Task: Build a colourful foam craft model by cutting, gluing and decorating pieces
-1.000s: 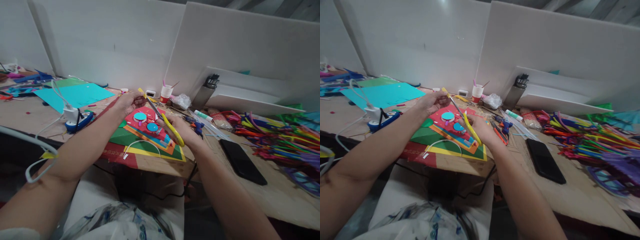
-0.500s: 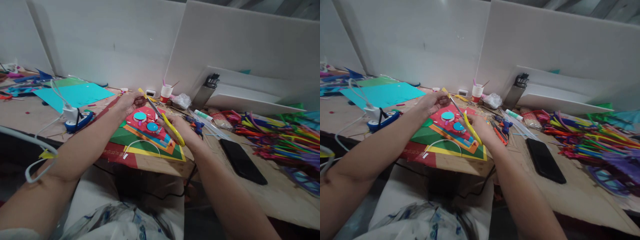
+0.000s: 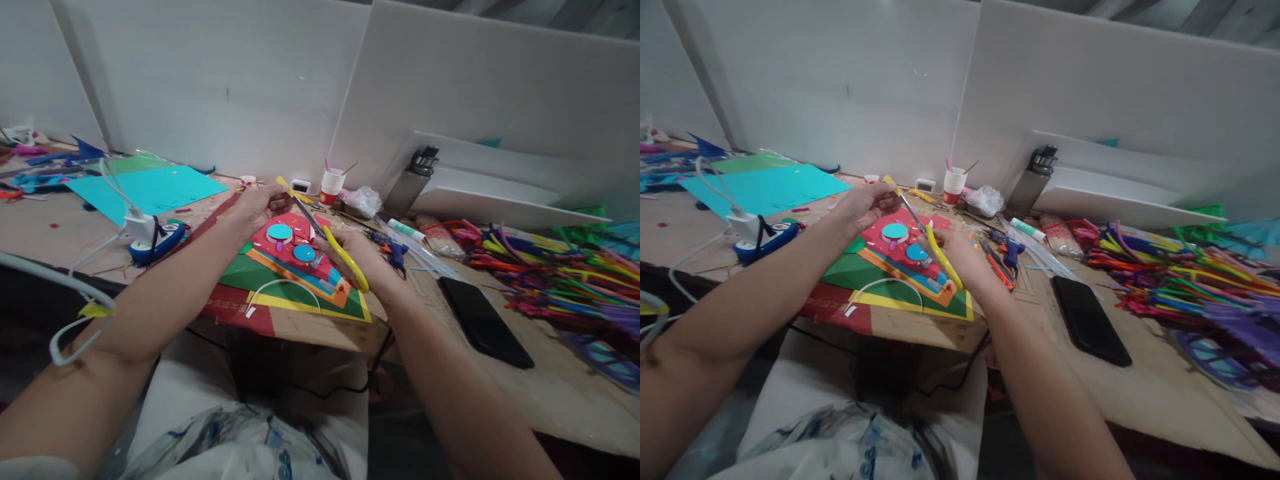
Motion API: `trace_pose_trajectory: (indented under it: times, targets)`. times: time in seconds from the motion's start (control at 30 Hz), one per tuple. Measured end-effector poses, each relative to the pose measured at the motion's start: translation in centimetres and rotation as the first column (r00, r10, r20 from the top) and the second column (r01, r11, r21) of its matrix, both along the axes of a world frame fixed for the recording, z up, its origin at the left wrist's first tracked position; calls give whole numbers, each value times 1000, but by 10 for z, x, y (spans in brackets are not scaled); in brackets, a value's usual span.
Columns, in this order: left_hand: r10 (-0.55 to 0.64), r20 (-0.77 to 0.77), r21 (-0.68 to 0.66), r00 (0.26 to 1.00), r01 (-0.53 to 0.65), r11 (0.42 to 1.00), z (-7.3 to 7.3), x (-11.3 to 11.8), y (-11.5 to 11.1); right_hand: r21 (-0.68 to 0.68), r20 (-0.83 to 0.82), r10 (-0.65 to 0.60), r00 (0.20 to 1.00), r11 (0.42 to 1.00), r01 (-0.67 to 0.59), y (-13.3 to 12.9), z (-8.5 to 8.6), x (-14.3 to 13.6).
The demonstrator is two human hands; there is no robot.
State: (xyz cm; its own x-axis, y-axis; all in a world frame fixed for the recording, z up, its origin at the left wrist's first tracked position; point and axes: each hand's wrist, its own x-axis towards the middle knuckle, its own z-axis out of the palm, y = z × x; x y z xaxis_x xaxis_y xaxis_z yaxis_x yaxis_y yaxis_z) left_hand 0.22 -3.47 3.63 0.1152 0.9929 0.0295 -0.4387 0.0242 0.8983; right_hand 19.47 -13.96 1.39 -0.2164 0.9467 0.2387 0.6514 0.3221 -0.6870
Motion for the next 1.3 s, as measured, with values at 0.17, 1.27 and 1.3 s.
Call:
trace_pose_trajectory:
  times: [0.17,1.27,1.3]
  targets:
    - [-6,-21,-3,1000,6,1000,0,0,-1,-3,-18,11,1000,1000,-11,-2,2,-1]
    - [-43,-9,48,999,44,998,-7,-4,9,34,17,14,1000,999,-15,-2,2,0]
    - [-40,-9,43,999,40,998,-7,-4,9,36,18,16,1000,999,-17,-2,2,0]
